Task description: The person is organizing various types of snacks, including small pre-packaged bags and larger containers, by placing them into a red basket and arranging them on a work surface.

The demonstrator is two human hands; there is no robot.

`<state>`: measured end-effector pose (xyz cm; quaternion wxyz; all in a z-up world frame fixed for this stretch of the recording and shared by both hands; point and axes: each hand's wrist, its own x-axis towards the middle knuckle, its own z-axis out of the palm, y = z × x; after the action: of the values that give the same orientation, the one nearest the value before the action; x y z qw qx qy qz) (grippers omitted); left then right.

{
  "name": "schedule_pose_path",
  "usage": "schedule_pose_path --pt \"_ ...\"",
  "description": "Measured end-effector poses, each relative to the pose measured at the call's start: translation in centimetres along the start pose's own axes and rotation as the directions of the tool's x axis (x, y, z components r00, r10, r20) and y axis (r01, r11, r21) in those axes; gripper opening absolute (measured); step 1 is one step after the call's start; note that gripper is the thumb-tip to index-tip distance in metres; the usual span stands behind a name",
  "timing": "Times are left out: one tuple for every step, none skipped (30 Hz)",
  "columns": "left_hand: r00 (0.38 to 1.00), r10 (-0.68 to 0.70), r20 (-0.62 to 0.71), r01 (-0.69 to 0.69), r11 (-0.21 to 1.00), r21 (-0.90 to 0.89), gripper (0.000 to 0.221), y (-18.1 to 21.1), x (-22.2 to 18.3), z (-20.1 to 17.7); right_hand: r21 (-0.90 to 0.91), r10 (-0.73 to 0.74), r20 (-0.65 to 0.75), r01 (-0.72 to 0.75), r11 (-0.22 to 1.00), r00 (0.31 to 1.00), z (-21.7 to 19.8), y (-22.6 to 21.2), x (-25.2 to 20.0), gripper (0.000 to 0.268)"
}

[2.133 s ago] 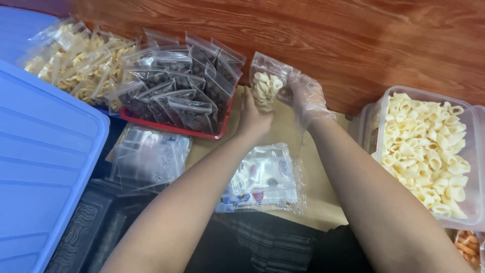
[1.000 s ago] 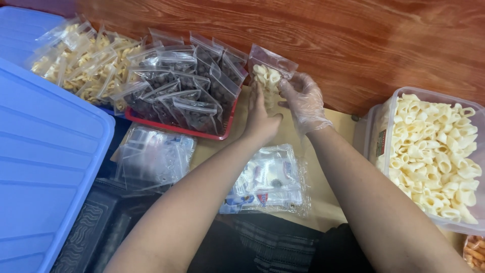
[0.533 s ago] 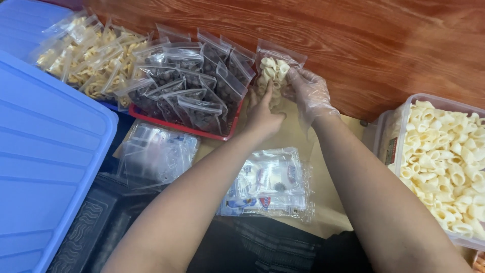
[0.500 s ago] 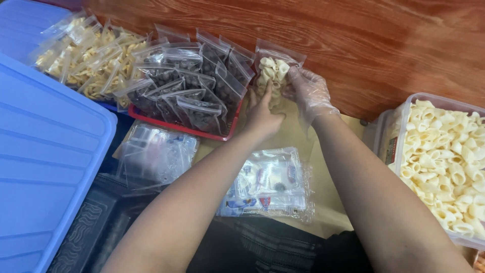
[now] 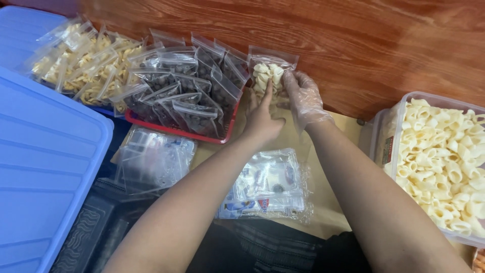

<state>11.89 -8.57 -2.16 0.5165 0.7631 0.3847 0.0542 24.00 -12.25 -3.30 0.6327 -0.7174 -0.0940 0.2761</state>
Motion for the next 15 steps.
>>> schedule_pose_path --pt "1.000 0.001 -0.002 -0.001 1.000 0.000 0.104 -0.1 0.0 0.0 0.000 -0.002 0.001 0.002 1.000 1.000 0.0 0.0 0.0 0.039" --pt "1.000 0.008 0.005 -0.008 1.000 -0.007 0.104 -0.3 -0.1 0.1 -0.008 -0.015 -0.002 0.015 1.000 1.000 0.0 -0.1 0.0 0.039" --pt "1.000 0.014 0.011 -0.014 1.000 -0.014 0.104 -0.4 -0.2 0.1 -0.017 -0.028 -0.005 0.028 0.999 1.000 0.0 -0.1 -0.1 0.039" --pt "1.000 0.015 0.007 -0.015 1.000 -0.015 0.104 -0.4 -0.1 0.0 -0.017 -0.030 -0.002 0.030 0.999 1.000 0.0 -0.3 -0.2 0.039" --pt "1.000 0.019 0.010 -0.019 1.000 -0.009 0.104 -0.4 -0.2 0.0 -0.029 -0.039 -0.006 0.039 0.999 0.999 0.0 -0.4 -0.5 0.041" --pt "1.000 0.022 0.012 -0.022 1.000 -0.003 0.104 -0.5 -0.2 0.0 -0.041 -0.047 -0.009 0.047 0.998 0.999 -0.1 -0.5 -0.7 0.043" --pt "1.000 0.020 0.013 -0.020 1.000 -0.003 0.104 -0.3 -0.4 -0.1 -0.041 -0.045 -0.009 0.044 0.998 0.999 -0.1 -0.5 -0.7 0.043" --pt "1.000 0.025 0.012 -0.025 1.000 0.001 0.103 -0.1 -0.5 -0.2 -0.058 -0.065 -0.027 0.063 0.996 0.998 -0.1 -0.5 -0.8 0.043" --pt "1.000 0.026 0.013 -0.026 1.000 0.003 0.103 -0.1 -0.8 -0.1 -0.078 -0.081 -0.045 0.077 0.994 0.996 -0.3 -0.4 -1.0 0.043" --pt "1.000 0.020 0.017 -0.020 1.000 0.002 0.103 -0.2 -1.2 -0.1 -0.081 -0.074 -0.046 0.071 0.994 0.996 -0.6 -0.5 -1.8 0.043" --pt "1.000 0.020 0.012 -0.020 1.000 -0.004 0.103 -0.1 -1.3 -0.2 -0.122 -0.062 -0.077 0.052 0.991 0.995 -0.8 -1.0 -2.4 0.045" --pt "1.000 0.020 0.006 -0.020 1.000 -0.010 0.104 0.0 -1.4 -0.3 -0.163 -0.051 -0.110 0.033 0.986 0.993 -1.1 -1.5 -3.0 0.046" --pt "1.000 0.022 0.006 -0.022 1.000 -0.011 0.104 -0.6 -1.0 0.0 -0.165 -0.053 -0.111 0.034 0.986 0.992 -1.5 -1.3 -3.0 0.046" --pt "1.000 0.012 -0.011 -0.011 0.999 0.034 0.101 -1.2 -0.6 0.2 -0.212 -0.034 -0.114 0.009 0.977 0.993 -1.9 -1.0 -3.1 0.046" --pt "1.000 0.003 -0.026 -0.001 0.997 0.081 0.099 -1.7 -0.1 0.5 -0.258 -0.013 -0.121 -0.019 0.966 0.993 -2.3 -0.8 -3.2 0.045"
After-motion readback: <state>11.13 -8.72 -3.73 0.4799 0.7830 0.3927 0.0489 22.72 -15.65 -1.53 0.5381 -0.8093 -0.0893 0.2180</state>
